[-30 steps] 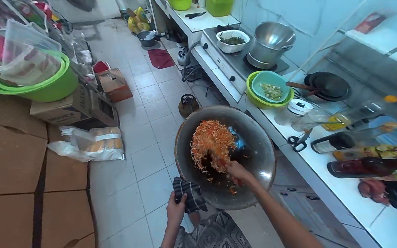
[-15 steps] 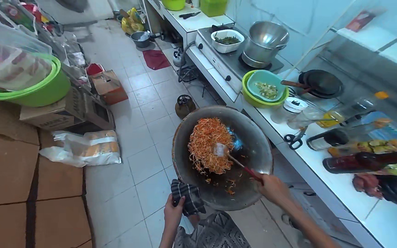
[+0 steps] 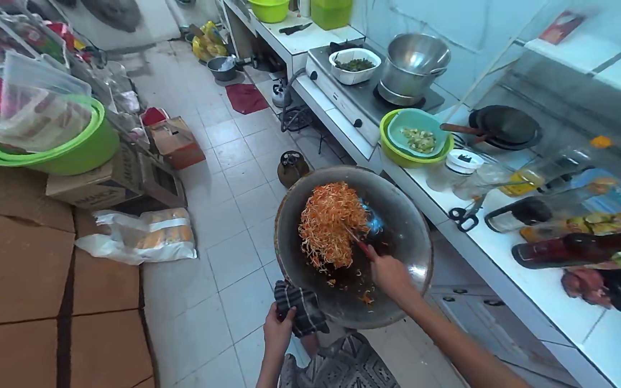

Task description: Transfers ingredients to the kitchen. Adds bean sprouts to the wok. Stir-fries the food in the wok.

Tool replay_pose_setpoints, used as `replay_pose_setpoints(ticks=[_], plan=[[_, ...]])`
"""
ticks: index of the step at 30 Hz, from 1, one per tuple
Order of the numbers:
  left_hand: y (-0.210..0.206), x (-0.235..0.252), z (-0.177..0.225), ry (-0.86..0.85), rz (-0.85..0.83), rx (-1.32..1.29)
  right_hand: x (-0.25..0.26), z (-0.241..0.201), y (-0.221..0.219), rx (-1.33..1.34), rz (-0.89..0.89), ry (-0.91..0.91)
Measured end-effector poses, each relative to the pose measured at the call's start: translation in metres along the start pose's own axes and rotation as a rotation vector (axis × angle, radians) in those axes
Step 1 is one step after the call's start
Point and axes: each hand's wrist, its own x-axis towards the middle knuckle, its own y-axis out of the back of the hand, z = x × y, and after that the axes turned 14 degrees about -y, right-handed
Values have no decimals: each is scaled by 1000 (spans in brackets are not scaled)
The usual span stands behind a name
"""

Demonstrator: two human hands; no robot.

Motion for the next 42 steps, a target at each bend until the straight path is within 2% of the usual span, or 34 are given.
replay_pose_setpoints(ticks=[3,6,9,11,13,15,17,19,21,23,25,27,29,31,32,35,37,39,42], plan=[[-3,-3,-1,5,12,5,-23,49,-5,-97,22,52],[-2,-2,-1,3,5,31,-33,82,31,-129,-29,25],[-2,-2,2,10,-13,43,-37,91,76,-197,-277,-12],[-1,-2,3,18,-26,52,-35,78,79,-207,-485,36],[0,-1,3,15,-33,63,-30,45,62,-49,-585,117],[-1,-2,2,7,-28,65,-15,0,29,176,-545,126],[-1,-4,1,8,-25,44,6,-40,-5,396,-458,44],[-2,-4,1,10,-24,21,28,-59,-25,625,-394,-61],[-3,-6,1,8,-26,13,36,-52,-34,935,-438,-140],[-3,-7,2,0,-22,11,24,-29,-26,1290,-589,-205],[-3,-7,-1,-2,-7,13,4,9,-4,1408,-702,-256],[-5,-7,-2,5,2,16,-7,44,22,1308,-654,-242],[-5,-7,-1,14,7,31,-1,60,39,1082,-484,-235],[-5,-6,1,11,8,50,15,51,35,745,-318,-216],[-6,-6,1,5,8,52,17,38,27,588,-293,-200],[-5,-3,2,-21,11,39,-17,-4,-3,227,-326,-66],[-2,-5,-1,-17,10,38,-35,5,-4,111,-377,69],[-1,-6,-2,-17,-7,29,-37,37,33,16,-456,171],[1,-5,-3,-19,-13,18,-43,66,106,-224,-563,149]])
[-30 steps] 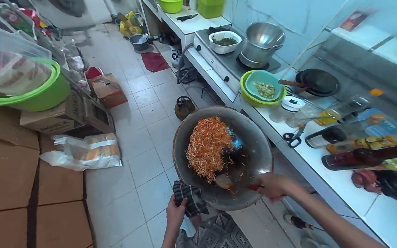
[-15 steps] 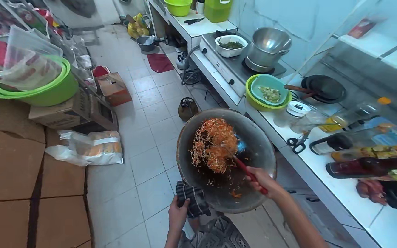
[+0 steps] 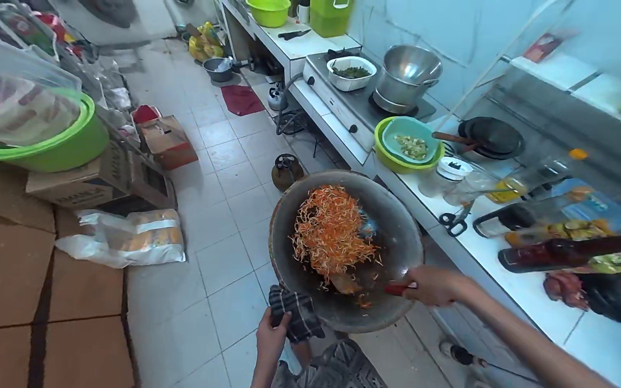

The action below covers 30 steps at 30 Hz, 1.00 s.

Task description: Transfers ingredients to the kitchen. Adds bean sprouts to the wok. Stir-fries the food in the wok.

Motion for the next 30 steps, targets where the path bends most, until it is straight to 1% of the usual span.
replay_pose_setpoints(ticks=[2,4,7,9,10,11,12,14,15,16,17,18,19,21,23,25,27,30], plan=[[1,-1,-2,2,7,4,-6,-9,10,-126,-32,-41],[-1,-1,-1,-2,7,14,13,-41,2,-89,36,-21],[0,-1,0,-19,-5,7,85,-93,-24,243,248,21],[1,-1,5,-18,-18,-12,133,-106,-35,440,361,48],[2,-1,6,-18,-21,-22,149,-102,-37,545,383,70],[3,-2,6,-17,-24,-27,155,-94,-38,679,365,98],[4,-2,5,-17,-26,-32,156,-83,-39,863,307,130],[4,-2,0,-13,-21,-40,138,-61,-42,1337,50,175],[3,-3,-2,-8,-15,-40,123,-49,-40,1471,-67,171],[2,-3,-2,-4,-6,-36,109,-38,-37,1505,-108,156],[1,-4,-2,-3,1,-29,96,-31,-33,1452,-71,133],[1,-5,-2,-2,5,-23,85,-29,-30,1325,15,106],[0,-5,-2,1,3,-21,77,-32,-28,1144,113,78],[-2,-5,0,4,-10,-14,65,-45,-24,777,256,25],[1,-3,-1,-4,-22,-17,60,-61,-27,557,371,-5],[2,-4,-3,-13,-28,-28,51,-69,-30,471,447,-55],[2,-5,-3,-16,-22,-27,44,-69,-34,442,500,-93],[1,-5,-2,-12,-14,-25,53,-70,-43,382,529,-117]])
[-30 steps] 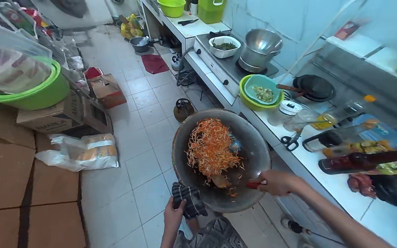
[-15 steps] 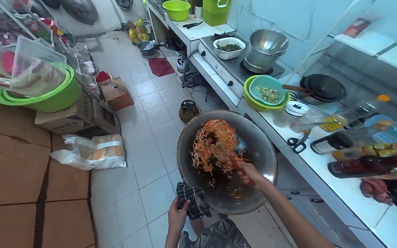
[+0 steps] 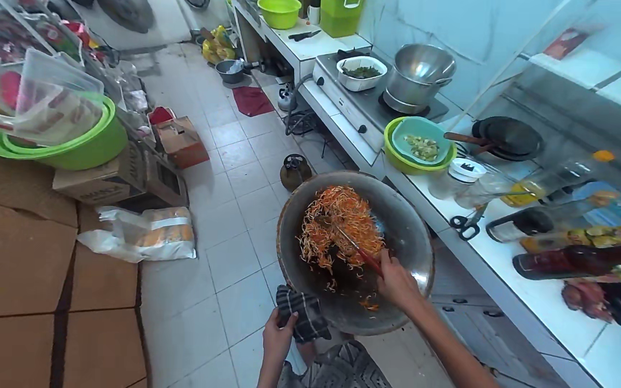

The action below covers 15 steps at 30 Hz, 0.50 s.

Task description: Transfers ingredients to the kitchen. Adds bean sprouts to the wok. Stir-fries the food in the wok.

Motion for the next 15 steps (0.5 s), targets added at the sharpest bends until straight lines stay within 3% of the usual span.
replay_pose_setpoints(ticks=[5,7,10,12,15], plan=[[0,1,0,9,-4,4,-7,13,-41,-87,-101,155],[1,0,0,17,-9,9,-15,31,-29,-41,-147,225],[0,1,1,21,-5,13,-23,48,1,-9,-129,189],[0,1,1,22,-4,18,-29,48,5,11,-77,172],[0,1,1,25,0,21,-38,36,3,-22,-159,143]])
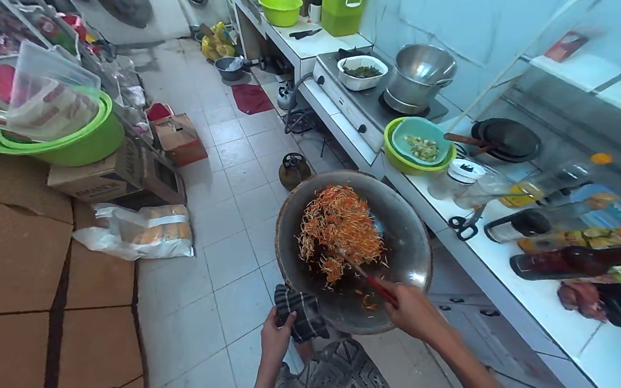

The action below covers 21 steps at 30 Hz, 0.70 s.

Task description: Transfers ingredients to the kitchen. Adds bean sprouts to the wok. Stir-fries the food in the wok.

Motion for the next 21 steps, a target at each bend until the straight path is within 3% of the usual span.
replay_pose_setpoints(ticks=[2,5,10,14,18,21], plan=[[1,0,1,-3,1,12,9,-10,-20,-12,-50,-48],[0,-1,2,-6,-14,18,35,-7,-45,47,13,-81],[0,-3,1,-3,2,2,30,-6,-41,116,42,-98],[-1,-1,2,-9,-5,19,26,-7,-54,90,-32,17],[-3,-3,1,-15,-5,11,26,-9,-50,77,-20,-85],[0,-2,1,-20,-15,18,20,-7,-48,113,-47,-13]])
